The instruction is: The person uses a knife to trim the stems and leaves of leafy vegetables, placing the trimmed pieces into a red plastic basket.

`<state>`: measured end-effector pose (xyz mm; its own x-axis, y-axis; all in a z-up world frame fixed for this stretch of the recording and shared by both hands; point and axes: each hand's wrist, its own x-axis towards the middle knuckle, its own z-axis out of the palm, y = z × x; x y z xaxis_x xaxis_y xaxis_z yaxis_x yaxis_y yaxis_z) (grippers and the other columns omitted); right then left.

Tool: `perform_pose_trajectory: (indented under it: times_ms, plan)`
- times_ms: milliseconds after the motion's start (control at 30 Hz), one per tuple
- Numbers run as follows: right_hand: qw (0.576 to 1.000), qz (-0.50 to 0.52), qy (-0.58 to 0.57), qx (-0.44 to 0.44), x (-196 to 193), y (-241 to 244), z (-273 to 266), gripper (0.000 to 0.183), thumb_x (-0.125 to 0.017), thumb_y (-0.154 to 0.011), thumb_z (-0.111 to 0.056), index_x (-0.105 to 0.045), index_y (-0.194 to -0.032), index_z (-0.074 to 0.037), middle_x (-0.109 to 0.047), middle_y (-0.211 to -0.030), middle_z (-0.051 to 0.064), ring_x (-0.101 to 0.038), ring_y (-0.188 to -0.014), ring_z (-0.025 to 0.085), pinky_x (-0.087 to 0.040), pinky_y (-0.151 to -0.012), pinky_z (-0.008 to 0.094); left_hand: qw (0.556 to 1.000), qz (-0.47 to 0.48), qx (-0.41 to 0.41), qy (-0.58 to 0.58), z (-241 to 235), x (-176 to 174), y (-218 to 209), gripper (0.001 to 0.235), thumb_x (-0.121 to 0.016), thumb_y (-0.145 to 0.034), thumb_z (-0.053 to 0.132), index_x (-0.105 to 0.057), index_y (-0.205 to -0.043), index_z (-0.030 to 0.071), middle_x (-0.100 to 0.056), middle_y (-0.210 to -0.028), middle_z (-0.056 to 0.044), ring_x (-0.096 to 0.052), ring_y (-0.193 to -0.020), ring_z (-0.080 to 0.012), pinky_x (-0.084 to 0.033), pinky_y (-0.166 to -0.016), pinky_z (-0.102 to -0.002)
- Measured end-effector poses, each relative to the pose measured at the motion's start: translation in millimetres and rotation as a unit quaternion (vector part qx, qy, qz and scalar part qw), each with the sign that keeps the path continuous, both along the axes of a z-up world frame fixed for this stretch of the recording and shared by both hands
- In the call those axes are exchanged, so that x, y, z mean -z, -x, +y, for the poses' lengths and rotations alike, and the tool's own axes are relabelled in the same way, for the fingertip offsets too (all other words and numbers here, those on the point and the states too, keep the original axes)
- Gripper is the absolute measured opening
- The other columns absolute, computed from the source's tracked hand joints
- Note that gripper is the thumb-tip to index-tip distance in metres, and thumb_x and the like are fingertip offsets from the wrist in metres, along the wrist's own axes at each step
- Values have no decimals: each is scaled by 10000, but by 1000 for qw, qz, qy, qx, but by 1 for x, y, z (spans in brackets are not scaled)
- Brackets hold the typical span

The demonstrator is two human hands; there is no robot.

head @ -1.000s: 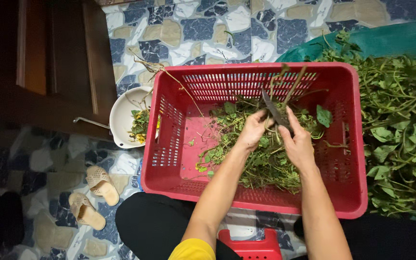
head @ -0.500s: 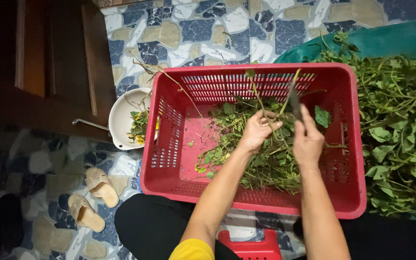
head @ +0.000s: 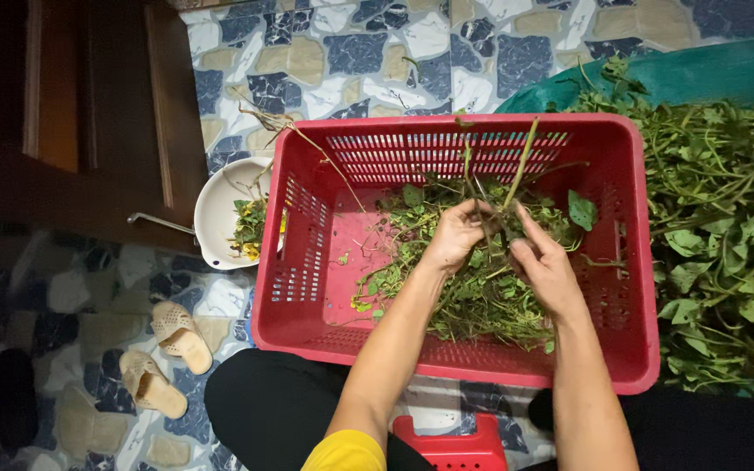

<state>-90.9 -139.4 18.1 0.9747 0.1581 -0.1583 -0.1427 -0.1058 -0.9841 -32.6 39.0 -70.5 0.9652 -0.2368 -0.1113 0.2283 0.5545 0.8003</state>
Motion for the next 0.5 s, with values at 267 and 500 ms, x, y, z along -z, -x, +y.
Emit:
perform_pose_trajectory:
  times_ms: [267, 500]
  plan:
    - [948, -252, 176, 78, 30, -1, 4, 409, -614, -1068, -101, -577, -1474, -116, -696, -1382, 147, -637, -997, 140, -523, -831, 274, 998, 33, 29, 33, -4, -6, 4, 157, -739, -938, -22, -714, -1092, -7, -704, -927, -100, -590, -712, -119, -474, -607, -233]
    - [972, -32, 118, 199, 19, -13, -16, 424, -589, -1065, -216, -605, -1466, -79, -681, -988, 53, -531, -647, 75, -431, -545, 253, 851, -166, -144, -478, -10, -31, 12, 109, -767, -885, 71, -760, -992, 91, -722, -974, -14, -635, -792, -134, -550, -709, -289]
